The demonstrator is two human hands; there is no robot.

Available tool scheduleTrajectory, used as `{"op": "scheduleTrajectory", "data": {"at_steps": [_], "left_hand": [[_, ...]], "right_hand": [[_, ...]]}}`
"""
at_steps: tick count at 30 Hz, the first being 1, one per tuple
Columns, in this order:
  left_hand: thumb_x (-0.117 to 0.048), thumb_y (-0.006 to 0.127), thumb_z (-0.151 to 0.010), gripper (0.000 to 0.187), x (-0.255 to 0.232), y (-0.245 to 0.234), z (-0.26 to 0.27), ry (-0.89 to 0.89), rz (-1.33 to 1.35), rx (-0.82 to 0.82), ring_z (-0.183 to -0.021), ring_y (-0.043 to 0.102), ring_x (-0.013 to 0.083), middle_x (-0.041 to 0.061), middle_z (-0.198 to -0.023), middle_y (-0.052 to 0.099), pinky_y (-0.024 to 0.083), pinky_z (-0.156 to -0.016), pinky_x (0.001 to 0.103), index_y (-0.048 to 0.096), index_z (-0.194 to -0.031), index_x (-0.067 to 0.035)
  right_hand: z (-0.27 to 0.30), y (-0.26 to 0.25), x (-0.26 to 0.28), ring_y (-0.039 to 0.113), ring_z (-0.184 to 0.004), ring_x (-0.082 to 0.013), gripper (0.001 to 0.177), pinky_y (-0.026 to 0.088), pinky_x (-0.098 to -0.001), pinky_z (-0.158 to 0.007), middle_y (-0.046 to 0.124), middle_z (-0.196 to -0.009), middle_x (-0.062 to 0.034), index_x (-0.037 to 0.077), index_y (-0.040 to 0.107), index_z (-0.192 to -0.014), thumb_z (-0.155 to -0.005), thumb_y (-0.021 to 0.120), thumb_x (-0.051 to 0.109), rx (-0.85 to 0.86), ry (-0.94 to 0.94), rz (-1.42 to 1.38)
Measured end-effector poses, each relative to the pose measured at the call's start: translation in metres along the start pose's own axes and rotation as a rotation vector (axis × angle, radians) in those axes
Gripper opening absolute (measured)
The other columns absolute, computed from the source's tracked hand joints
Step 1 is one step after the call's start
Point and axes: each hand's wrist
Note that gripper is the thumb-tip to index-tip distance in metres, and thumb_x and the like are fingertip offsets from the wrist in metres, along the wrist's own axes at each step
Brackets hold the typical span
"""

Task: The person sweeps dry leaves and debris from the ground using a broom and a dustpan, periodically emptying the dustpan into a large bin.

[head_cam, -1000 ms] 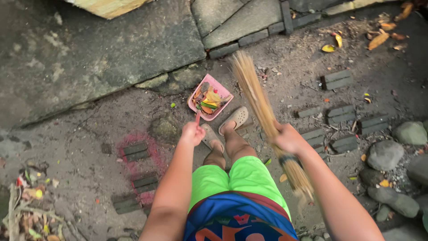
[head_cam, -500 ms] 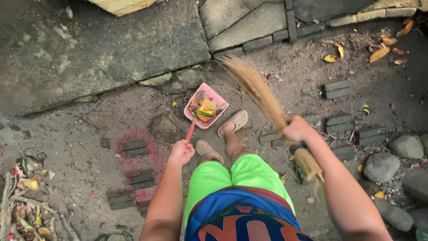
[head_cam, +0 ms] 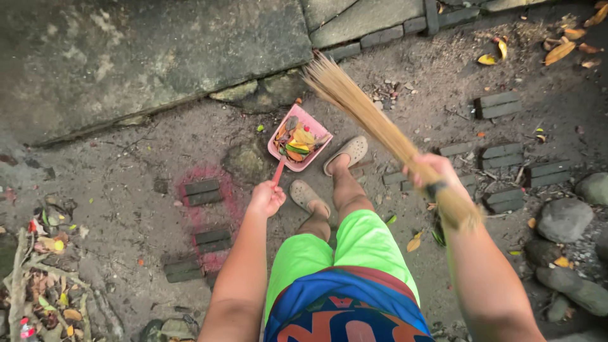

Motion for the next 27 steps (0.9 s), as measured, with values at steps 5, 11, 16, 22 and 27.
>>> {"op": "scheduleTrajectory", "data": {"at_steps": [5, 11, 16, 22, 27], "left_hand": [[-0.011, 0.044, -0.1, 0.004, 0.005, -0.015, 0.012, 0.019, -0.076, -0.032, -0.047, 0.038, 0.01, 0.0, -0.063, 0.044, 0.048, -0.056, 0.032, 0.045, -0.101, -0.007], [-0.011, 0.043, -0.099, 0.005, -0.001, -0.024, 0.018, 0.021, -0.124, -0.038, -0.046, 0.037, 0.0101, 0.0, -0.063, 0.044, 0.05, -0.058, 0.033, 0.045, -0.101, -0.007], [-0.011, 0.043, -0.1, 0.005, -0.003, -0.035, 0.009, 0.032, -0.117, -0.073, -0.045, 0.035, 0.0103, 0.0, -0.063, 0.043, 0.052, -0.059, 0.034, 0.044, -0.098, -0.006], [-0.011, 0.04, -0.101, 0.02, -0.012, -0.022, 0.007, 0.016, 0.013, -0.07, -0.047, 0.036, 0.0069, -0.001, -0.064, 0.043, 0.052, -0.06, 0.029, 0.054, -0.109, 0.001], [0.005, 0.035, -0.096, 0.018, -0.016, 0.013, -0.02, 0.116, 0.195, -0.133, -0.058, 0.05, 0.016, 0.018, -0.08, 0.064, 0.055, -0.069, 0.03, 0.048, -0.108, 0.009]], "right_hand": [[-0.02, 0.018, -0.041, 0.058, -0.061, -0.0158, 0.057, 0.054, -0.0193, -0.052, 0.061, -0.091, -0.0196, -0.017, 0.038, -0.145, -0.098, 0.059, 0.008, -0.071, -0.334, -0.84], [0.013, 0.036, -0.104, 0.058, -0.06, -0.0132, 0.053, 0.053, -0.0174, -0.05, 0.061, -0.09, -0.0178, -0.007, 0.043, -0.139, -0.093, 0.059, 0.012, 0.18, -0.323, -0.837], [0.038, 0.022, -0.097, 0.06, -0.062, -0.0156, 0.045, 0.052, -0.0241, -0.052, 0.067, -0.091, -0.0153, -0.002, 0.054, -0.13, -0.091, 0.062, 0.019, -0.071, -0.099, -0.369], [0.017, 0.071, -0.092, 0.074, -0.097, -0.0292, 0.06, 0.056, -0.0402, -0.088, 0.076, -0.108, -0.0211, 0.005, 0.07, -0.128, -0.07, 0.078, 0.019, -0.283, -0.117, 1.19], [0.055, 0.104, -0.096, 0.07, -0.111, -0.0361, 0.086, 0.054, -0.04, -0.099, 0.07, -0.119, -0.0289, 0.016, 0.048, -0.153, -0.07, 0.073, 0.019, -0.115, -0.057, 1.467]]}}
Point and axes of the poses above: each hand's wrist, its own z-axis away from the middle knuckle, its own y-axis out of the palm, x = y × z
